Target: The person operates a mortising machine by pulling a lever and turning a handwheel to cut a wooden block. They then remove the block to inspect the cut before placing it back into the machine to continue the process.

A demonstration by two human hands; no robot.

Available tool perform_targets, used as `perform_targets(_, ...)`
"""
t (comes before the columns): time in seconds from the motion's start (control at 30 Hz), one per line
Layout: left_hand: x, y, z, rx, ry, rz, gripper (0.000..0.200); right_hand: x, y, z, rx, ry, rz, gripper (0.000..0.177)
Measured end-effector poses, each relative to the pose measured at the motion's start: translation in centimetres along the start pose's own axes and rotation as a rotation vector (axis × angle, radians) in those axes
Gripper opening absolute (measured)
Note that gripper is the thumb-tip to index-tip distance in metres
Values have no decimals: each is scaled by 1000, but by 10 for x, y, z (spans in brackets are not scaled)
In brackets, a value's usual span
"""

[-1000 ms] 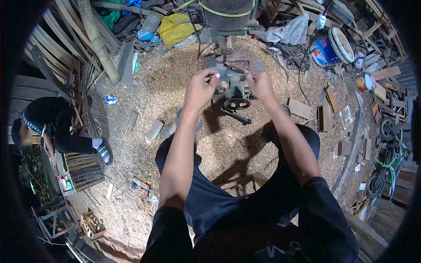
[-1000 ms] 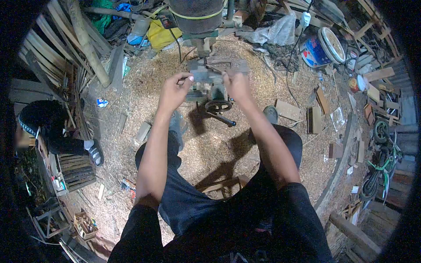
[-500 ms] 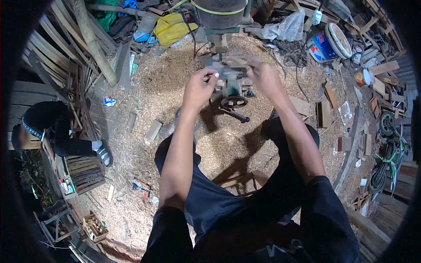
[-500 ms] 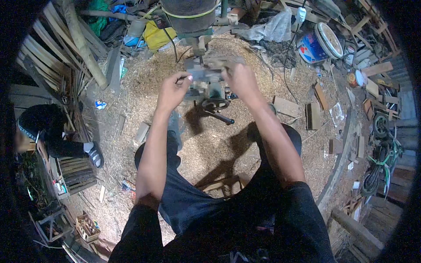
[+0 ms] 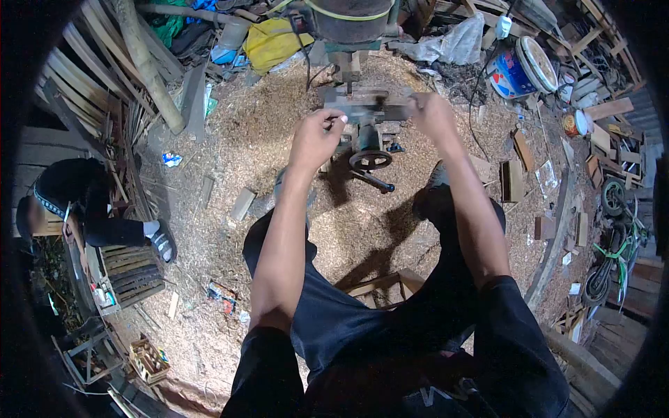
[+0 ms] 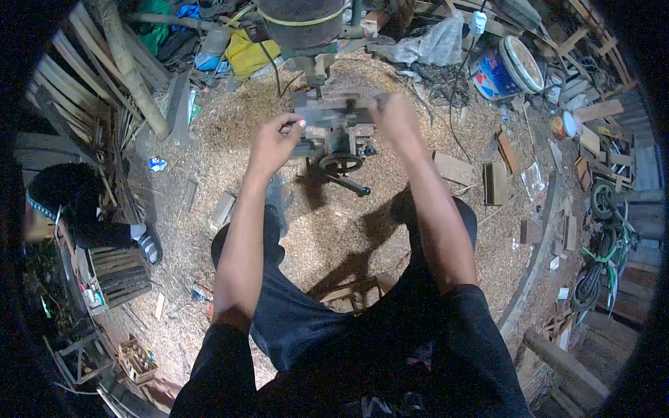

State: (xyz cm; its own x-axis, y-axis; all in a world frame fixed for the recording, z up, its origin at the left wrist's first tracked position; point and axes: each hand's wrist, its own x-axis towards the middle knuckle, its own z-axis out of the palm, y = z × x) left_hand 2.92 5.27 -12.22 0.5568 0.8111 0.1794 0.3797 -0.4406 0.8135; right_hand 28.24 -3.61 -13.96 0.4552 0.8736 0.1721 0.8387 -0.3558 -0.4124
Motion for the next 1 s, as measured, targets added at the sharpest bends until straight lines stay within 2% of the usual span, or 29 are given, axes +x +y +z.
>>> perform_targets(0.1, -1, 2, -4, -53, -60, -78, 27, -7, -17, -32, 153, 137, 101, 26)
perform_targets(0.13, -1, 2, -4, -61, -53, -82, 26, -12, -26, -41, 227, 87, 107, 26)
perform_targets(0.23, 1, 2, -5, -53, -39, -74, 26, -16, -18, -24, 101, 13, 55, 29)
perform_targets(0.37, 1, 2, -3, 3, -40, -28, 25, -8, -8, -32, 168, 132, 138, 28)
perform_targets(0.4, 0, 2, -2, 6, -37, -18, 24, -8, -6, -34, 233, 167, 25, 26)
perform_targets(0.5, 2, -3, 2, -29, -37, -17, 23, -22, -15, -26, 258, 29, 96, 25)
perform_targets(0.53, 2, -3, 4, -17, -33, -8, 23, -22, -9, -13, 189, 14, 17, 26)
perform_targets(0.63, 3, -1, 6, 5, -24, 10, 22, -16, -18, -11, 196, 177, -92, 26)
perform_targets(0.77, 0, 0, 6, 8, -44, -7, 23, -21, -34, -39, 241, 91, 17, 24)
perform_targets(0.8, 1, 0, 6, 13, -43, -6, 24, -18, -18, -24, 293, 145, -83, 23)
perform_targets(0.9, 3, -1, 7, -7, -59, -7, 25, -16, -5, 1, 144, 43, -61, 21)
perform_targets(1.0, 2, 3, 6, 8, -77, -80, 25, -16, -20, -5, 159, 131, -22, 18)
